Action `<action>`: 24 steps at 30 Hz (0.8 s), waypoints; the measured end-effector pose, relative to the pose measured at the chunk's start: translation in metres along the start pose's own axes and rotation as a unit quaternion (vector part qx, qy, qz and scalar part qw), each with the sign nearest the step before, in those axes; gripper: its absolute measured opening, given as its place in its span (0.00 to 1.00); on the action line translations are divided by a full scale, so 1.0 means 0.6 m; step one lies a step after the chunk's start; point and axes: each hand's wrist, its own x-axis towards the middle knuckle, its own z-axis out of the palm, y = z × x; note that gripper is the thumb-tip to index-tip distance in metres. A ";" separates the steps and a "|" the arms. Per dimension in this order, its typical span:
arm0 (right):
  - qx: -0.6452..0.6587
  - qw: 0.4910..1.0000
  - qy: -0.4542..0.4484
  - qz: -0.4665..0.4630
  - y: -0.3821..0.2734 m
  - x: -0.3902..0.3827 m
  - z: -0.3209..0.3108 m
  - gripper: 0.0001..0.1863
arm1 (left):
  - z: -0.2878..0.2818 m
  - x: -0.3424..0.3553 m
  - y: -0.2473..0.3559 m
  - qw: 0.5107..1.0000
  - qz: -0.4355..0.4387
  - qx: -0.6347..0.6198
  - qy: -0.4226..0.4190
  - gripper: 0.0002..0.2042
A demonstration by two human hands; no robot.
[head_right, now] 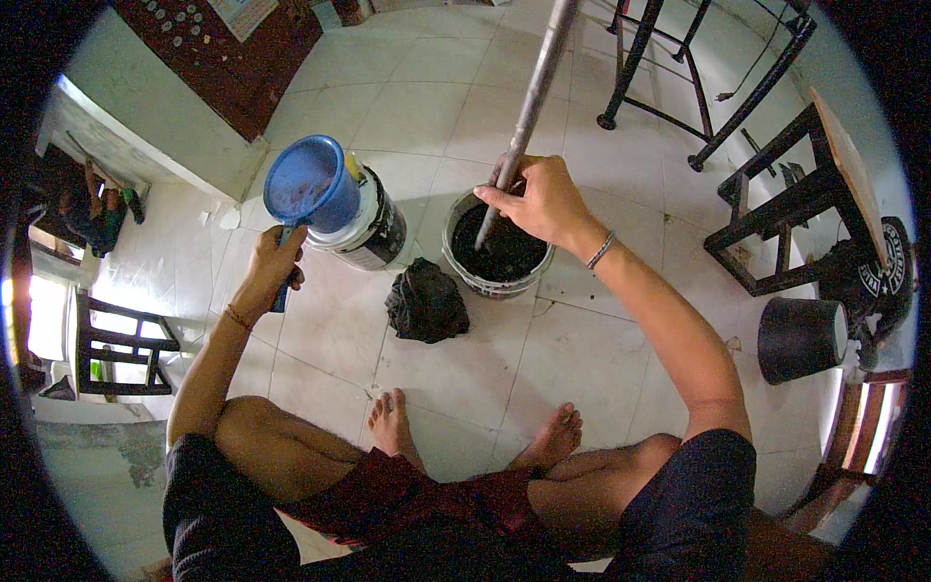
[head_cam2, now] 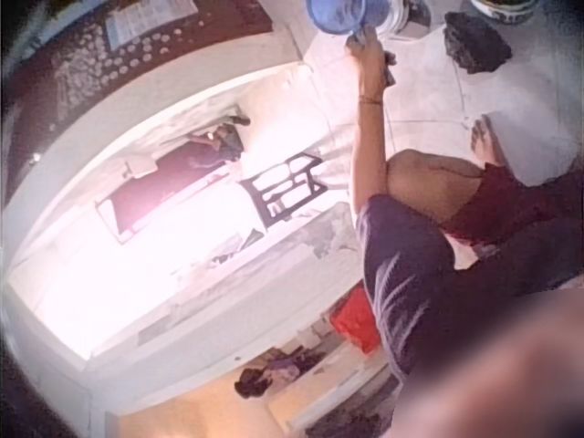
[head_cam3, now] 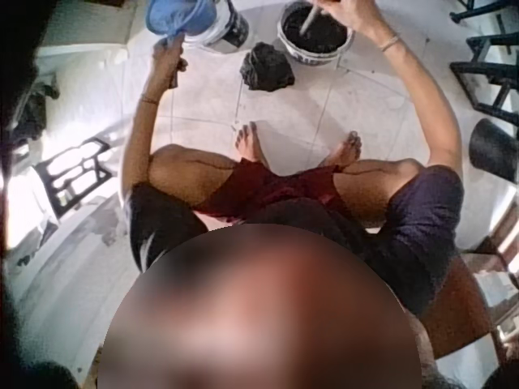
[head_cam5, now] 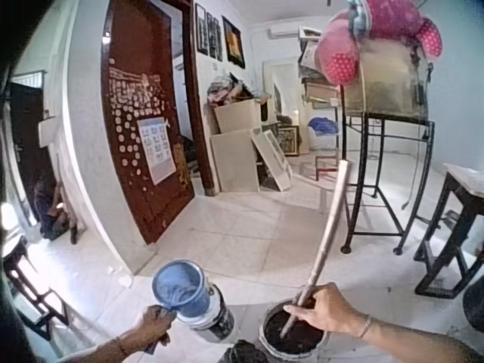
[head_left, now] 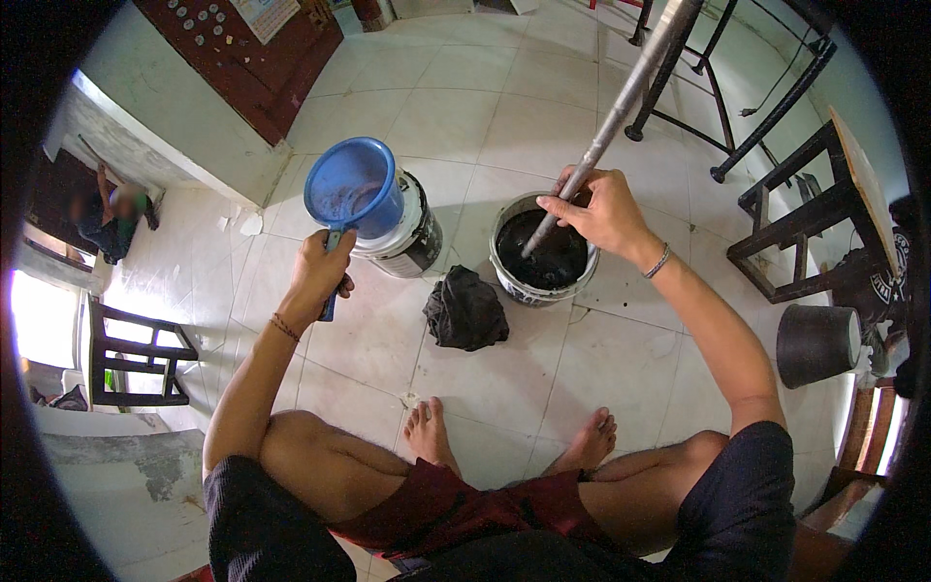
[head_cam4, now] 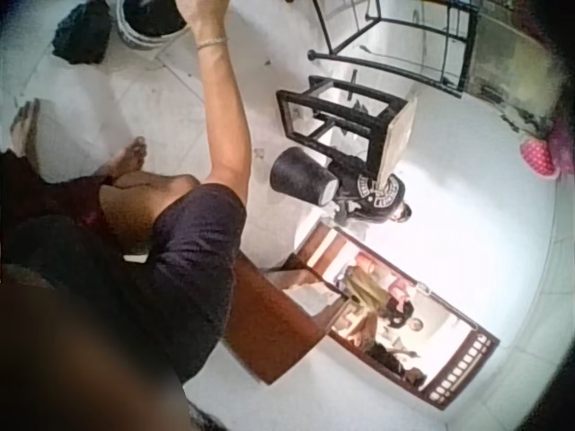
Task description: The person pours water from a blue plastic jug into a white bucket containing dark paint and stirs the mixture with a long metal rod. The person repeats the pouring and stirring process several times to blend the contents.
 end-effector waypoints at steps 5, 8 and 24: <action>-0.174 0.977 0.000 -0.122 0.005 0.001 -0.012 0.15 | 0.001 -0.002 0.001 1.000 -0.005 -0.001 0.006 0.19; -0.256 0.959 -0.037 -0.117 0.004 -0.001 -0.016 0.15 | 0.001 -0.003 0.001 1.000 -0.005 0.003 0.004 0.19; -0.247 0.966 -0.030 -0.073 -0.010 -0.009 -0.019 0.16 | -0.023 -0.011 0.015 0.994 0.022 0.088 0.060 0.20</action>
